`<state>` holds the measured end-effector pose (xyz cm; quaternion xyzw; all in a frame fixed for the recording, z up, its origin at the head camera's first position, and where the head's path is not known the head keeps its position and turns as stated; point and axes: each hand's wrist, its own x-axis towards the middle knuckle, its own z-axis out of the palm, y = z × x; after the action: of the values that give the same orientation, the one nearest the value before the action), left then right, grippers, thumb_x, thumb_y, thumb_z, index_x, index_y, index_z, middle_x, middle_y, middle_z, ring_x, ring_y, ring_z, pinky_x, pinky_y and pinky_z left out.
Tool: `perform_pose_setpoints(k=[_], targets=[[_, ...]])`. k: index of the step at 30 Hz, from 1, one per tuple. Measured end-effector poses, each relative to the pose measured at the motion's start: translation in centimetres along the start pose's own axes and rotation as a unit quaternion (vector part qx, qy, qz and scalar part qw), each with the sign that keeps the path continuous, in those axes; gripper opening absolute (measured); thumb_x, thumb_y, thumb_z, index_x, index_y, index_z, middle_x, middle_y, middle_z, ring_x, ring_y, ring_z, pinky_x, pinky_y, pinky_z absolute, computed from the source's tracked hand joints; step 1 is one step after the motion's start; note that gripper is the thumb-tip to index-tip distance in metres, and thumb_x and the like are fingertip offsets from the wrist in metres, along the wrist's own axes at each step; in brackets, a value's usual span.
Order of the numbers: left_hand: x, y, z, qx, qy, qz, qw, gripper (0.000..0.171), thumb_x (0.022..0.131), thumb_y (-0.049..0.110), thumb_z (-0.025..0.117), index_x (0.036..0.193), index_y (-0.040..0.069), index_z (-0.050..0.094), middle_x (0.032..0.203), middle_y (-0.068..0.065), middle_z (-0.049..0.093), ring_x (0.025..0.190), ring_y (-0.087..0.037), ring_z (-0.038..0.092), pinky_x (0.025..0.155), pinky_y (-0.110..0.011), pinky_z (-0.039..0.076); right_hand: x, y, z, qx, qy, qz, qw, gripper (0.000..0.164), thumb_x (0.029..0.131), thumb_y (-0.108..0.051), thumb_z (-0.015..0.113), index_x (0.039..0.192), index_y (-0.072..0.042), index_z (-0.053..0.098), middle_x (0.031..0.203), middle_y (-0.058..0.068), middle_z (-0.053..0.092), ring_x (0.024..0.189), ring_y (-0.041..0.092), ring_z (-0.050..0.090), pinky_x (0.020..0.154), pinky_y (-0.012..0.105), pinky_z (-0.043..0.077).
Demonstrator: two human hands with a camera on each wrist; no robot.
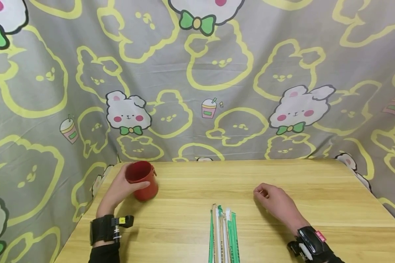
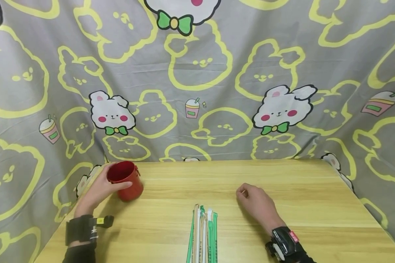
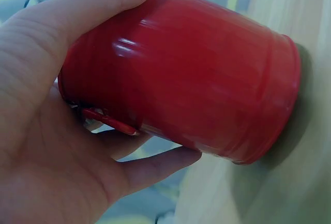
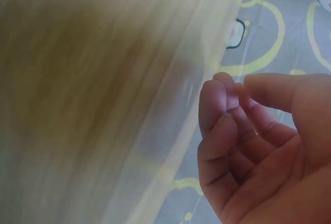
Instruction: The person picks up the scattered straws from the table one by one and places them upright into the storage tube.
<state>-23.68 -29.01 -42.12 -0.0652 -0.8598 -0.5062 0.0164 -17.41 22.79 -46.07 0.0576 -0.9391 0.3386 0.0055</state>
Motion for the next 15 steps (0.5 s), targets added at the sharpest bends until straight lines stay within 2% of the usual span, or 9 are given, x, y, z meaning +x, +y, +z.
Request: perform_pose_setpoints(k=[4,10,15], targets=[[1.7,1.7,2.7,-0.01,-0.013,0.027,0.9995,0.097,0.08,0.026,0.098,0.156,0.009,0.04,0.147,-0.014,0.055,0.136,-0.034,0.051,0.11,-0.056,0.042,-0.4,-0.6,0.3,0.0,-0.01,-0.01,1.0,0.015,0.106,-0.021,0.068,0.113,-0.01,0.074,0.09,-0.003,0.069,0.069,0.014,0.056,0.059,0.032,0.046],[4.2,5.8,8.7,-0.028,-0.033,0.061,0.9972,0.089,0.078,0.022,0.099,0.149,0.011,0.047,0.14,-0.007,0.062,0.129,-0.028,0.057,0.108,-0.055,0.046,-1.4,-1.8,1.0,0.006,-0.024,0.007,1.0,0.014,0.106,-0.02,0.066,0.116,-0.012,0.072,0.086,-0.005,0.066,0.067,0.014,0.053,0.059,0.032,0.043],[5.4,9.3,13.2,-0.035,-0.066,0.101,0.9921,0.089,0.079,0.02,0.098,0.151,0.011,0.047,0.139,-0.004,0.062,0.128,-0.024,0.058,0.105,-0.052,0.05,-2.5,-3.0,1.8,0.034,-0.049,0.027,0.998,0.013,0.105,-0.021,0.068,0.116,-0.014,0.069,0.078,-0.003,0.06,0.06,0.016,0.047,0.055,0.029,0.036]])
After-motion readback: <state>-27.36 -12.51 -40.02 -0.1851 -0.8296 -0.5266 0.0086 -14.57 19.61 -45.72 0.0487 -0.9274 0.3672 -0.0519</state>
